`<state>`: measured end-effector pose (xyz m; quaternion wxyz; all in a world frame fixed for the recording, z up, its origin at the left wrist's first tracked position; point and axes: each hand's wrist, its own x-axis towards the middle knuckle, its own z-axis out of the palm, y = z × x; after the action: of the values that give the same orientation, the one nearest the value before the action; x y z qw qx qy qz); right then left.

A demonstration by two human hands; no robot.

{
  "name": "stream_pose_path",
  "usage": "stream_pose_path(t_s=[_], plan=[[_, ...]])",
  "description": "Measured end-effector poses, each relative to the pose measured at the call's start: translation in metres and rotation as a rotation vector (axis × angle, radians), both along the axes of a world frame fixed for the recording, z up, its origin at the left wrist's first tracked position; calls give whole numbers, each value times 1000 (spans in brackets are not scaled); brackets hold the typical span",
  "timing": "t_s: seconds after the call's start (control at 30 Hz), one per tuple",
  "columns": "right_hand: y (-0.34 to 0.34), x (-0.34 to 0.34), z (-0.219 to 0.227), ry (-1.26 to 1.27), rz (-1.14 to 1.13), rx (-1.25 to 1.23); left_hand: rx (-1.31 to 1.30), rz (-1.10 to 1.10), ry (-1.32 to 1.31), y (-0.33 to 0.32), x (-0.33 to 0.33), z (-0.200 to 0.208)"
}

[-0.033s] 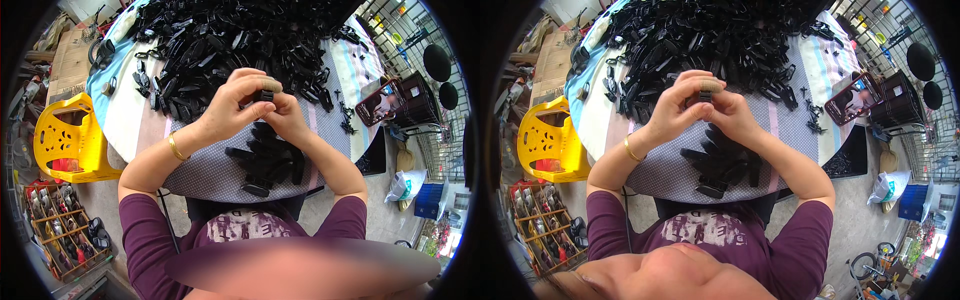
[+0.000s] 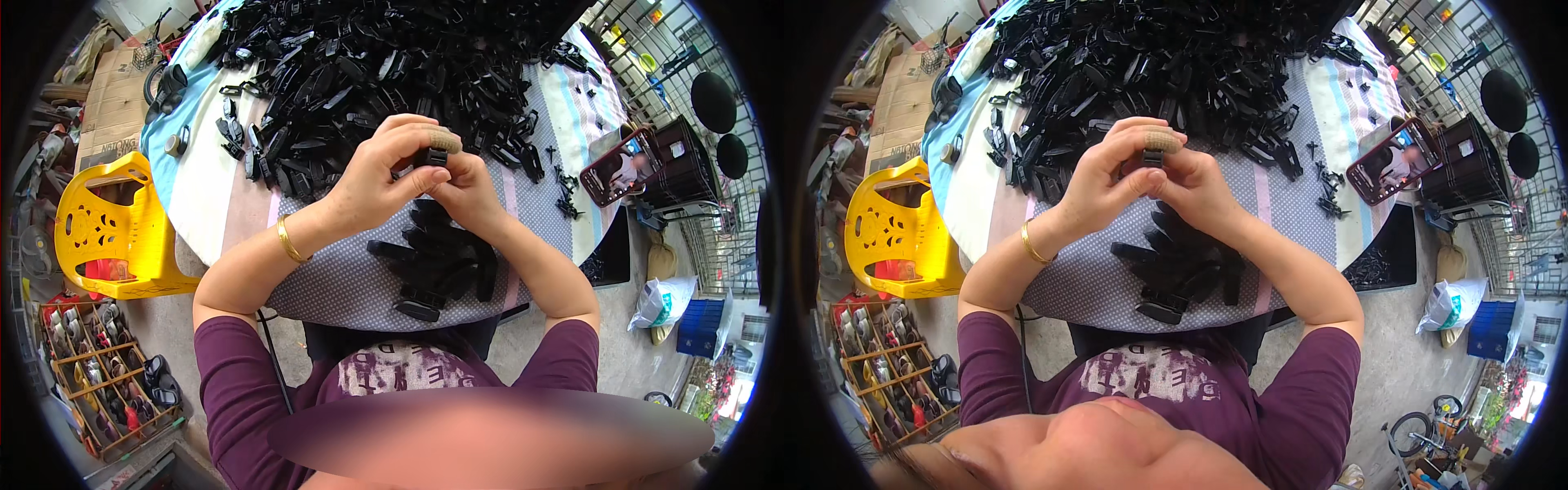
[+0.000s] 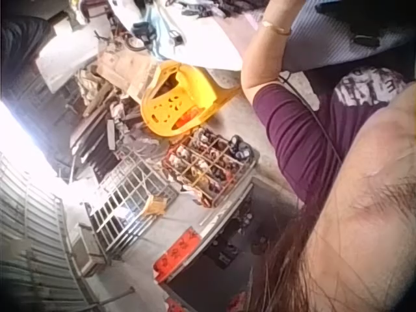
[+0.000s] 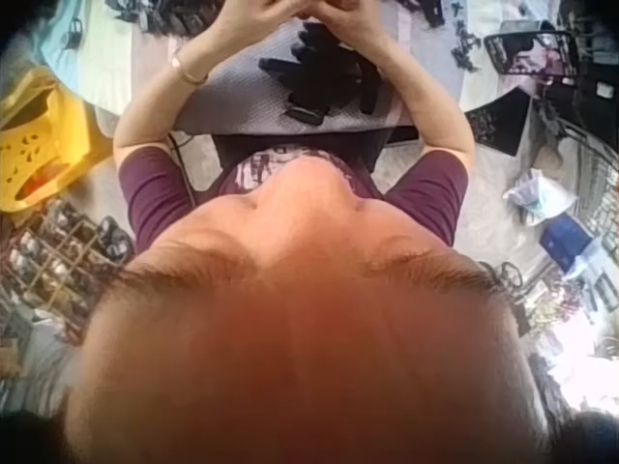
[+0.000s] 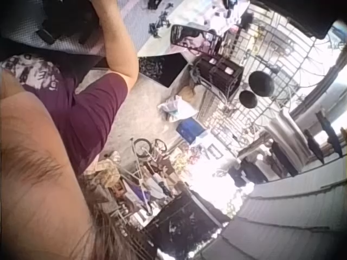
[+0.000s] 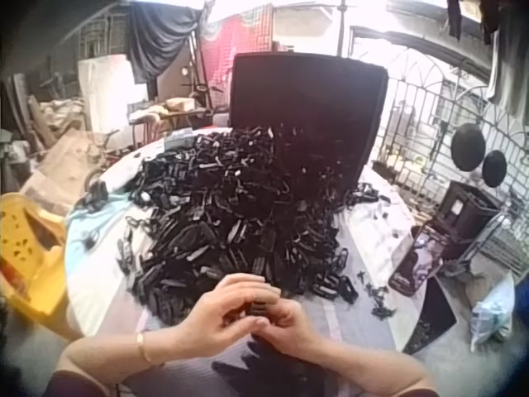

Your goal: Inspecting and sorting small black plastic hardware clips on a table.

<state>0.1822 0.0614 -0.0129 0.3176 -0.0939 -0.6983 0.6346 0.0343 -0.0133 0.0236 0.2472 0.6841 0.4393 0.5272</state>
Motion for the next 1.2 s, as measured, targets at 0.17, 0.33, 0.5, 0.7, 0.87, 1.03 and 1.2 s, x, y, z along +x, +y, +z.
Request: stream_pose_path(t_s=[0.17, 0.33, 0.5, 0.7, 0.87, 1.03, 1.2], plan=[[4, 3, 10, -249, 6, 10, 194, 56, 70, 1, -3, -4], [6, 0, 23, -47, 13, -42, 76, 81, -48, -11, 5, 11], [-24, 1, 31, 84, 175, -32, 43, -92, 38, -20, 16, 8], [-37, 3, 28, 216, 135, 90, 136, -126, 83, -26, 19, 16], [-19, 0, 36, 138, 233, 4, 61, -75, 20, -20, 18, 15], [55, 15, 37, -95, -356, 227, -71, 65, 302, -11, 22, -10], [87, 17, 16, -445, -771, 1023, -6, 0, 691, -19, 29, -23]])
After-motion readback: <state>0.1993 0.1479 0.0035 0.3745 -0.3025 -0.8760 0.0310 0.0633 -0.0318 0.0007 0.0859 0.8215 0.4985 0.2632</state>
